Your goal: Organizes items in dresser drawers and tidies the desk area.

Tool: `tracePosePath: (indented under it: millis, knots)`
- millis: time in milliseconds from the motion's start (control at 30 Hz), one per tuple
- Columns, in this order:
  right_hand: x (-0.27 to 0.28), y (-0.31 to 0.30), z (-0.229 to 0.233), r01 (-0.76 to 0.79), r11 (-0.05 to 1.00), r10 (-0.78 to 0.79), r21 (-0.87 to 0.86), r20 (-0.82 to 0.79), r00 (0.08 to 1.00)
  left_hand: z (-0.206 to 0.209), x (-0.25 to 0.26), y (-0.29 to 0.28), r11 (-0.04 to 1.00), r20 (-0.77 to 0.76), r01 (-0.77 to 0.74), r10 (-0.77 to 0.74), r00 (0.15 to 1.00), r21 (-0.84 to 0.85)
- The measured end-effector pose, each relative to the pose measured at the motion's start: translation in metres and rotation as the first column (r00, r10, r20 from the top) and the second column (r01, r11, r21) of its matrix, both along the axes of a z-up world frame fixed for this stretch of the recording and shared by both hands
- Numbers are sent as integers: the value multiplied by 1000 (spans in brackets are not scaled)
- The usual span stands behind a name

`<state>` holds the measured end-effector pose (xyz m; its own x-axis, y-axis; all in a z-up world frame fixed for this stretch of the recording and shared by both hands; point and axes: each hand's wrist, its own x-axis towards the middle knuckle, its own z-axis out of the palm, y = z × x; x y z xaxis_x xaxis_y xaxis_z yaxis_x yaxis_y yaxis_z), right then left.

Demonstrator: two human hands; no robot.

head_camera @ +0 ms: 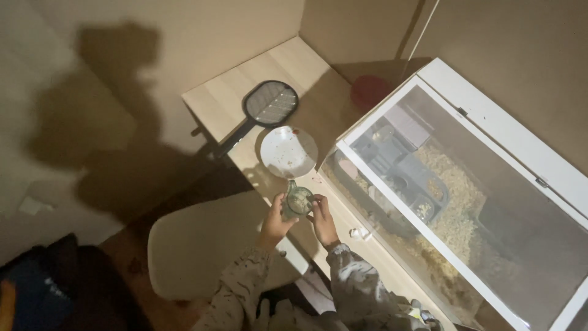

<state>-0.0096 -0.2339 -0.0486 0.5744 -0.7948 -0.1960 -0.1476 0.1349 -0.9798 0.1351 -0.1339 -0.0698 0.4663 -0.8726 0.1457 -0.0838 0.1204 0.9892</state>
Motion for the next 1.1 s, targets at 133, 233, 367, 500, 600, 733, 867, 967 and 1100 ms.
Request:
tracePosePath:
  millis: [133, 233, 367, 500, 600, 733, 867, 967, 1100]
  knots:
    - [17, -10, -18, 44, 999, -44, 17, 22, 999, -2, 18, -10, 998, 50, 7, -10, 999, 60]
    - [22, -11, -26, 69, 997, -69, 22, -11, 998, -19, 25, -18, 1000, 85, 2, -3, 996, 21]
    - [27, -16, -35, 123, 992, -122, 23, -12, 992, -22, 32, -25, 997, 44, 79, -79, 996, 1]
    - [30, -18, -33, 137, 991, -137, -5, -1, 991, -24, 36, -30, 998, 160, 42, -49, 986, 46]
    - [34, -15, -15, 149, 987, -157, -62, -141, 978, -16, 38, -31, 992, 141, 77, -91, 986, 96]
    - [33, -15, -22, 139, 989, -143, -55, -89, 986, -28, 39, -37, 985, 166, 86, -110, 980, 150]
    - [31, -8, -8, 111, 982, -128, -150, -107, 986, -11, 34, -32, 971, 197, 82, -128, 972, 226]
    - [23, -7, -14, 120, 955, -165, -273, -146, 975, 34, 27, -22, 983, 246, 25, -70, 967, 180]
    - [12, -6, 12, 221, 943, -255, -250, -114, 960, 78, 11, -17, 998, 212, 14, -28, 977, 66]
